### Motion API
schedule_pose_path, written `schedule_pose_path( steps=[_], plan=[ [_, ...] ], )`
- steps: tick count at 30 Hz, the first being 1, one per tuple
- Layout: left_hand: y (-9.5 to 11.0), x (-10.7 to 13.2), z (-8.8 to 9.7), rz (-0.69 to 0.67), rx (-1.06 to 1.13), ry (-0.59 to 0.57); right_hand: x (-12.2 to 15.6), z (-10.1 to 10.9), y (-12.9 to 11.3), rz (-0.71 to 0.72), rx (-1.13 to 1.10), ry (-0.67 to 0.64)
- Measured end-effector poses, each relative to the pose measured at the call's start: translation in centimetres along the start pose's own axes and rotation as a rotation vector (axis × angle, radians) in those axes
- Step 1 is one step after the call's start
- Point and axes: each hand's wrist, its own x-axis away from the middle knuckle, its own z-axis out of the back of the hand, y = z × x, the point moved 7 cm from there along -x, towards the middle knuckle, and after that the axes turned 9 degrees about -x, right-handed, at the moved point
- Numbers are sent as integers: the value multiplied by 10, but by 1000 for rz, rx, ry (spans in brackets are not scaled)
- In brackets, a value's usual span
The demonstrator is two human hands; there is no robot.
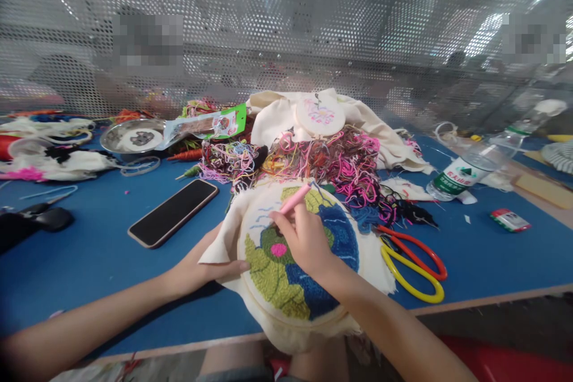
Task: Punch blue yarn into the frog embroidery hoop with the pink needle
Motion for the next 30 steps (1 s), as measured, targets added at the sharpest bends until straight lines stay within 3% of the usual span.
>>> schedule_pose_path(
  steps=[6,12,19,30],
  plan=[
    [2,1,-1,-6,13,-9,-1,-1,-2,-7,85,-5],
    [1,2,1,-22,-51,11,-3,-20,-13,142,414,-170],
    [-3,2,-1,1,29,-15,0,0,-2,5,171,13],
    [-2,1,-2,4,76,-22,0,3,3,3,102,16]
  ],
)
